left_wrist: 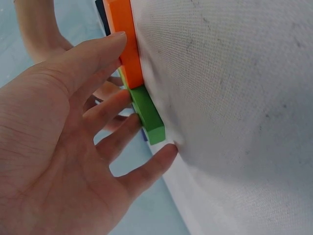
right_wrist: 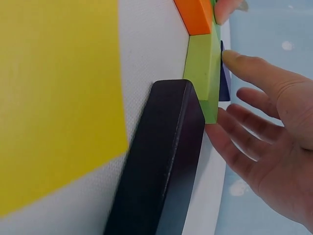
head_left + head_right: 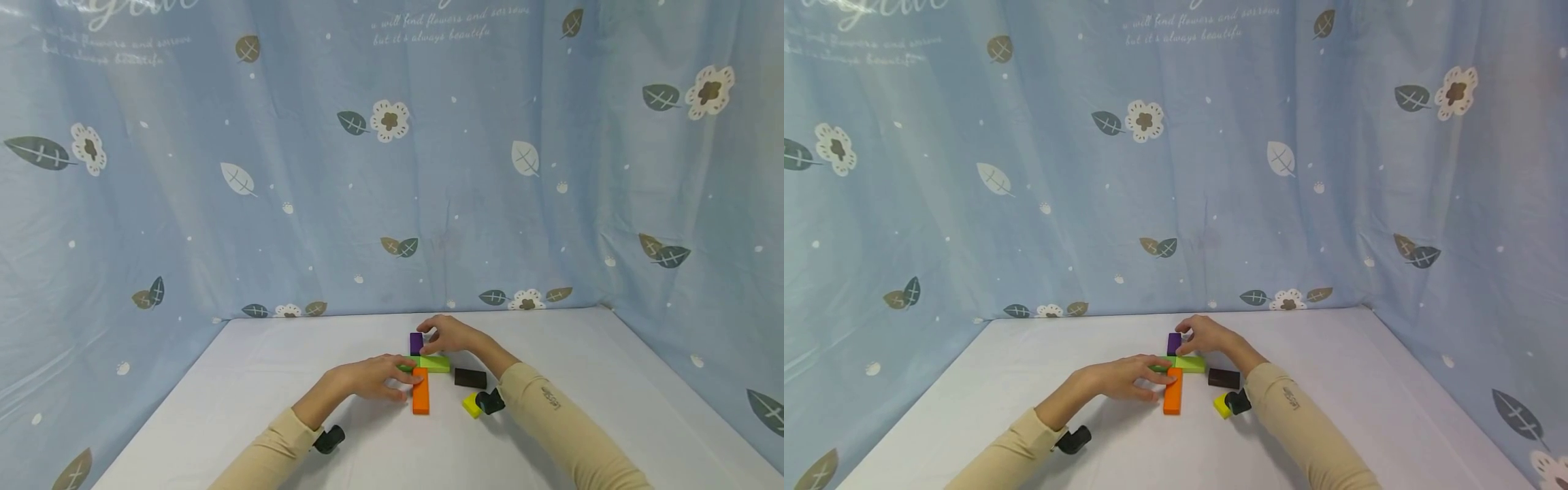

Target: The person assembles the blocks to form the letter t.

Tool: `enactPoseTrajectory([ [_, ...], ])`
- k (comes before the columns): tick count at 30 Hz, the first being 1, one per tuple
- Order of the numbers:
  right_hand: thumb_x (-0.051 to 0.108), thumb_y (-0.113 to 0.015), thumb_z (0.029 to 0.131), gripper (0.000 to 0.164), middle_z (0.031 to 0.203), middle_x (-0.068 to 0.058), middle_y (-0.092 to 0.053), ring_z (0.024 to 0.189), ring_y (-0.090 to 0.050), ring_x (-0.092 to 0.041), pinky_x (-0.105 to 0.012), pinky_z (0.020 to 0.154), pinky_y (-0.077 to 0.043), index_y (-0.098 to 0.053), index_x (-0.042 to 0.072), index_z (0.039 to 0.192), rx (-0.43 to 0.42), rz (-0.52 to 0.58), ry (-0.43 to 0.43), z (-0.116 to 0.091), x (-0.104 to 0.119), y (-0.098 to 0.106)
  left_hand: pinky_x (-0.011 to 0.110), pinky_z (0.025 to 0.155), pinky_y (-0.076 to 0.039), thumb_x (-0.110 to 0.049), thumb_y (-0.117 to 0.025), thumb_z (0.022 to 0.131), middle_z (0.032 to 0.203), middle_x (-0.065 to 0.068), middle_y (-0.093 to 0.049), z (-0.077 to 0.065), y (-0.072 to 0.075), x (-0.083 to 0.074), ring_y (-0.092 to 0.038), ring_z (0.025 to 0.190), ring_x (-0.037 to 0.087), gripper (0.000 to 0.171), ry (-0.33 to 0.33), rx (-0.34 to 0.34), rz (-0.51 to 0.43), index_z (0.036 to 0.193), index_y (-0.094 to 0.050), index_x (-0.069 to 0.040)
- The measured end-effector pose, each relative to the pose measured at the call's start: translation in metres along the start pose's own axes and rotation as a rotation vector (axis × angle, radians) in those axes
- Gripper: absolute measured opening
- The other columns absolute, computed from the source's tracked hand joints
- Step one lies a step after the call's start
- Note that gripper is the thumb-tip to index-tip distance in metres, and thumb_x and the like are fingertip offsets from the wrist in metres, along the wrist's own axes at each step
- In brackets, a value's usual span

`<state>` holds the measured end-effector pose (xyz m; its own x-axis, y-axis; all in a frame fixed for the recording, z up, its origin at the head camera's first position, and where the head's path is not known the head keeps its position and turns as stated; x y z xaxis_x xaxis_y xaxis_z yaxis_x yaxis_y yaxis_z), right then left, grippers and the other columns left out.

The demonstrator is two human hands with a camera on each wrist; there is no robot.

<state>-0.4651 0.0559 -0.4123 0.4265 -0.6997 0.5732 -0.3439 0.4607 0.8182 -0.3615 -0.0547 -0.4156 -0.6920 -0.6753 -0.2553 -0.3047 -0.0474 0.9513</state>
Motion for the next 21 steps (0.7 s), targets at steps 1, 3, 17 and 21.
enactPoseTrajectory([
  [1, 0.024, -0.079, 0.084, 0.053, 0.127, -0.010, -0.064, 0.108, -0.066, -0.026, -0.037, 0.088, -0.058, -0.061, 0.006, 0.130, 0.002, 0.001, 0.000, -0.0001, 0.0001, 0.0000, 0.047, 0.118, -0.033, -0.037, -0.063, 0.095, 0.156, -0.003, -0.040, 0.0003, -0.0005, 0.0005, -0.037, 0.144, 0.023, 0.047, 0.002, 0.000, -0.002, 0.141, -0.053, -0.033],
  [3, 0.024, -0.079, 0.084, 0.052, 0.127, -0.010, -0.065, 0.107, -0.066, -0.026, -0.038, 0.088, -0.058, -0.062, 0.005, 0.129, 0.006, 0.005, 0.002, -0.0004, 0.0004, -0.0004, 0.048, 0.118, -0.033, -0.038, -0.063, 0.095, 0.156, -0.004, -0.040, 0.0008, -0.0014, 0.0016, -0.037, 0.144, 0.022, 0.046, 0.010, 0.004, -0.011, 0.140, -0.053, -0.034],
  [17, 0.021, -0.079, 0.084, 0.049, 0.125, -0.010, -0.066, 0.104, -0.067, -0.024, -0.036, 0.086, -0.059, -0.063, 0.006, 0.128, -0.007, -0.031, 0.001, -0.0004, 0.0021, 0.0001, 0.048, 0.117, -0.034, -0.038, -0.063, 0.095, 0.155, -0.003, -0.041, 0.0006, -0.0009, 0.0008, -0.039, 0.142, 0.022, 0.046, 0.007, 0.005, -0.012, 0.140, -0.054, -0.035],
  [21, 0.021, -0.078, 0.084, 0.049, 0.124, -0.009, -0.067, 0.102, -0.066, -0.022, -0.036, 0.087, -0.058, -0.063, 0.006, 0.128, -0.007, -0.021, -0.001, -0.0003, 0.0016, 0.0000, 0.048, 0.117, -0.034, -0.038, -0.063, 0.095, 0.155, -0.004, -0.041, 0.0009, -0.0011, 0.0014, -0.038, 0.143, 0.022, 0.046, 0.009, 0.003, -0.008, 0.140, -0.054, -0.036],
])
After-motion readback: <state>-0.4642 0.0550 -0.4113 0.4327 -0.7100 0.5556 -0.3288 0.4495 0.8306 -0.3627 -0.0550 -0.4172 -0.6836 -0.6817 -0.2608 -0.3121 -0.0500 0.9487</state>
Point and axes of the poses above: each hand's wrist, its own z-axis towards the middle knuckle, its own y-axis out of the back of the hand, x = y × z, the point moved 9 cm from there along z, towards the middle knuckle
